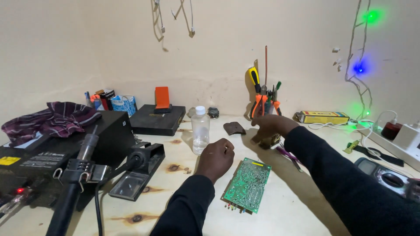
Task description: Soldering or desoldering electronic components on a printed circuit board using a soldering iron at a repair bench.
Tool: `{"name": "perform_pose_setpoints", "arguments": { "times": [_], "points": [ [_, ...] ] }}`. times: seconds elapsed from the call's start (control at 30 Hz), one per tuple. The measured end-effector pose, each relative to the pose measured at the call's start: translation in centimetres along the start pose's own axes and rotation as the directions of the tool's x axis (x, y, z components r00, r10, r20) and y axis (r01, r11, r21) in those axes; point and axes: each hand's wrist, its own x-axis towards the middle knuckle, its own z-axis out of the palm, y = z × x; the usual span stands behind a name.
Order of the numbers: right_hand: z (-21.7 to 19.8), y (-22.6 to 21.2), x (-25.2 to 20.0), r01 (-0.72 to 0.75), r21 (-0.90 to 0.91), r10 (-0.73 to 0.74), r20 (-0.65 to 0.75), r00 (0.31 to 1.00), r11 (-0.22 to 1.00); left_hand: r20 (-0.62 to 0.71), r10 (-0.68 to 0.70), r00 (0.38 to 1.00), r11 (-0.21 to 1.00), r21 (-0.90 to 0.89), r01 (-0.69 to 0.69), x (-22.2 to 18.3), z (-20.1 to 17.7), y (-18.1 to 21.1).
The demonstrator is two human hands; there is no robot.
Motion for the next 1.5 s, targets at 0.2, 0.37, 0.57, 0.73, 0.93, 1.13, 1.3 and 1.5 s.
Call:
{"name": "perform_pose_setpoints", "arguments": {
  "times": [0.2,0.37,0.57,0.73,0.93,1.13,1.3,1.5],
  "points": [
    [3.0,1.1,-1.5,-0.050,-0.009,0.049,-0.070,0.996,0.999,0.013,-0.026,1.000,0.999,-0.020,0.027,-1.1,-0.7,1.0],
    [-1.4,-1.4,-5.5,-0.150,0.335,0.213,-0.160,0.964,0.930,-0.002,-0.019,1.000,0.999,-0.034,0.019,-0.8,-0.8,1.0],
    [-4.4,-5.3,-3.1,-0.056,0.461,0.213,-0.296,0.931,0.886,-0.005,0.002,1.000,0.999,-0.049,-0.002,-0.7,-0.3,1.3],
    [-2.0,-6.9,6.8,-0.012,0.447,0.209,-0.395,0.895,0.894,0.000,-0.018,1.000,0.999,-0.040,0.018,-0.9,-0.8,1.0],
    [3.4,-5.2,12.0,0.097,0.196,-0.005,-0.420,0.908,0.976,-0.009,-0.004,1.000,0.998,-0.071,0.004,-0.6,-0.7,0.6],
    [-0.1,-5.3,3.0,0.000,0.251,0.088,-0.339,0.937,0.968,-0.014,-0.015,1.000,0.999,-0.053,0.015,-0.3,-0.2,0.0],
    [-5.5,-13.1,-11.0,0.143,0.088,-0.100,-0.373,0.922,0.986,-0.032,0.047,0.998,0.995,0.088,-0.044,2.0,1.5,-2.0],
    [-4.4,-28.1,-18.8,0.760,0.090,-0.582,-0.586,0.563,0.644,0.103,0.171,0.980,0.985,-0.049,-0.167,12.7,4.5,-17.9]
  ]
}}
